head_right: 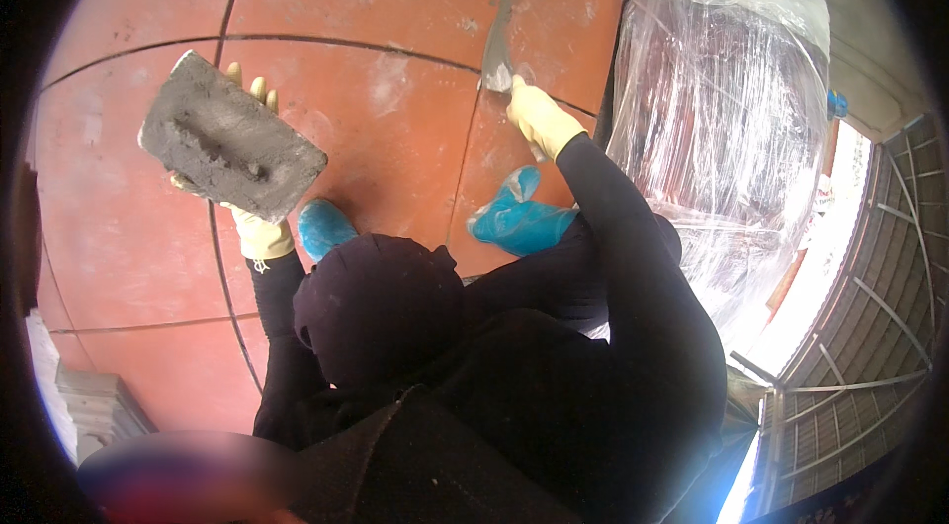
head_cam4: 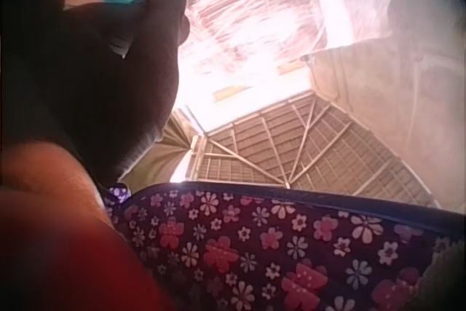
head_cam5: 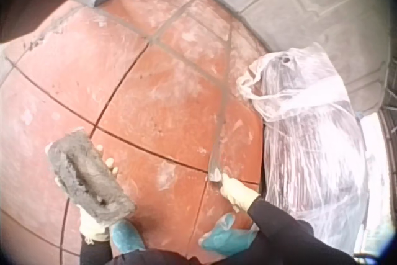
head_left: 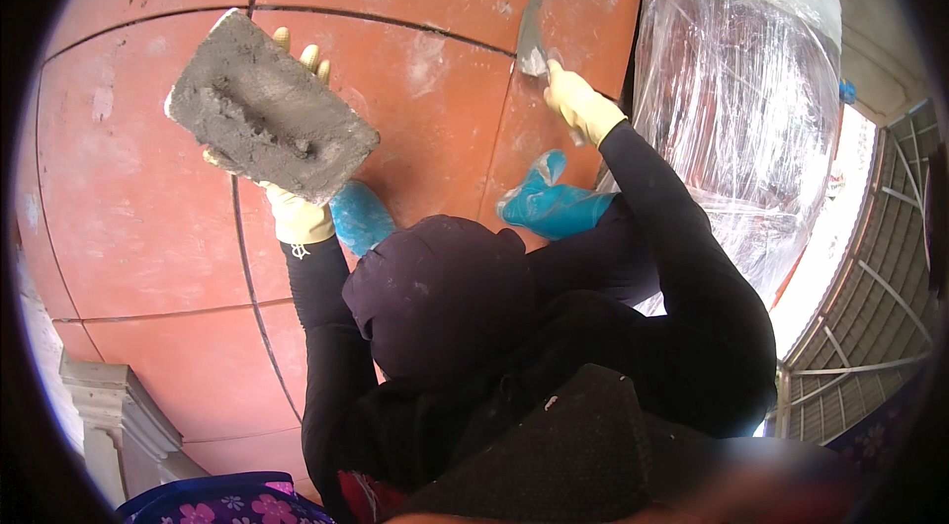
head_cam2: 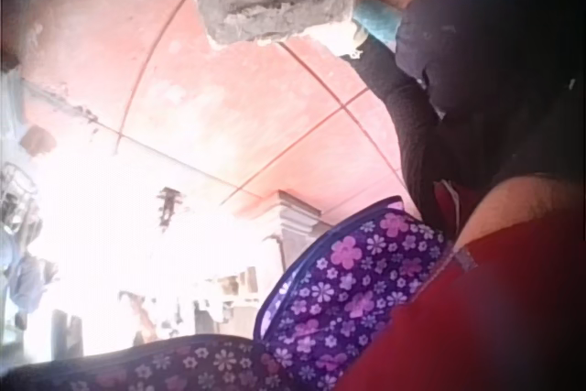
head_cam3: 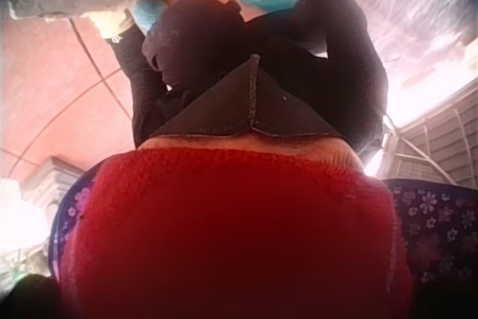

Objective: The person applies grout to the joints between red floor tiles using a trowel and a hawk. They repeatedly scoop grout from the hawk and press it into the gaps, smoothing the surface as they work.

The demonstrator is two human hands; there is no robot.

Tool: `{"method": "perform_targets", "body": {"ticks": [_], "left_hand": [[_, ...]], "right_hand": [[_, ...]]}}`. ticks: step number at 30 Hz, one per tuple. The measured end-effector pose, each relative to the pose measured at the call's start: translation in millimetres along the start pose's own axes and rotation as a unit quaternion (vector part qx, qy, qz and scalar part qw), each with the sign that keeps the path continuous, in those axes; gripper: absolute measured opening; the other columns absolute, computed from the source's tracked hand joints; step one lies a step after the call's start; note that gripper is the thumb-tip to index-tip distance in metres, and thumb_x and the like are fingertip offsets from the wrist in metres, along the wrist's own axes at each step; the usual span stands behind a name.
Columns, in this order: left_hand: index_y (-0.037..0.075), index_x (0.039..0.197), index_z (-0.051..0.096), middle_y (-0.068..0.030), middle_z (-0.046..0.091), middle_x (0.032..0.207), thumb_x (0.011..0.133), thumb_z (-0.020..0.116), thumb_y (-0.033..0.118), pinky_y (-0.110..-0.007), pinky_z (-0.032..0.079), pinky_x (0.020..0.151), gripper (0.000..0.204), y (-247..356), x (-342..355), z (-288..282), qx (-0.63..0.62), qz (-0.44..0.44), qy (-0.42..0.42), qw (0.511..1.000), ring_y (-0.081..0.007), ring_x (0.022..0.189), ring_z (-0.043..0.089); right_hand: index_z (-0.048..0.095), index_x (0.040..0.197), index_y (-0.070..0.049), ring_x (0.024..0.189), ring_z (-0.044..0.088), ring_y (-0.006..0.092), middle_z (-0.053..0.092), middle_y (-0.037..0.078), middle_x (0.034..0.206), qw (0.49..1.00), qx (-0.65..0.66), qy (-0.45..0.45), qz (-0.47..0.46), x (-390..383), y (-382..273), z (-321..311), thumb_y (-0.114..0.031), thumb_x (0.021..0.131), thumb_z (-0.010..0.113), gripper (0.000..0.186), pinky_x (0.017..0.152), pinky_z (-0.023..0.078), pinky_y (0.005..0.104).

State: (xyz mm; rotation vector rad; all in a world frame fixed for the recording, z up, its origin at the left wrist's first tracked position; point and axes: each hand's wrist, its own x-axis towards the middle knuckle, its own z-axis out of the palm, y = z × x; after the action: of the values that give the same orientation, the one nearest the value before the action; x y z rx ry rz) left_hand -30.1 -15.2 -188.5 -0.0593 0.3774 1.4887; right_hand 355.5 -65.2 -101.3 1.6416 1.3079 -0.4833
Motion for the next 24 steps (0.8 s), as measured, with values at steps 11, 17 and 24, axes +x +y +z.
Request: {"method": "perform_targets", "body": {"ticks": [11,17,24], "left_hand": [[0.015,0.160,0.024,-0.0229,0.031,0.160,0.077,0.059,0.085,-0.056,0.032,0.121,0.114,6,-5,18,0.050,0.013,-0.082,0.995,-0.0472,0.140,0.040],[0.015,0.160,0.025,-0.0221,0.032,0.160,0.078,0.056,0.086,-0.055,0.030,0.122,0.112,7,-12,12,0.059,0.052,-0.129,0.988,-0.0456,0.140,0.041],[0.015,0.160,0.024,-0.0241,0.028,0.162,0.080,0.059,0.081,-0.056,0.025,0.124,0.110,2,10,17,0.079,0.115,-0.091,0.986,-0.0460,0.142,0.038]], "right_hand": [[0.058,0.123,-0.001,0.069,0.058,0.0174,0.063,0.007,0.086,0.921,0.379,0.059,0.069,-51,123,-47,-0.038,0.097,0.048,0.046,0.062,0.048,0.0358],[0.060,0.102,-0.001,0.067,0.058,0.0191,0.061,0.009,0.082,0.854,0.456,0.224,0.109,34,105,-21,-0.036,0.099,0.046,0.038,0.064,0.049,0.0374],[0.059,0.119,-0.003,0.070,0.063,0.0216,0.065,0.013,0.095,0.836,0.497,0.204,0.117,133,66,-40,-0.034,0.103,0.046,0.037,0.065,0.051,0.0400]]}}
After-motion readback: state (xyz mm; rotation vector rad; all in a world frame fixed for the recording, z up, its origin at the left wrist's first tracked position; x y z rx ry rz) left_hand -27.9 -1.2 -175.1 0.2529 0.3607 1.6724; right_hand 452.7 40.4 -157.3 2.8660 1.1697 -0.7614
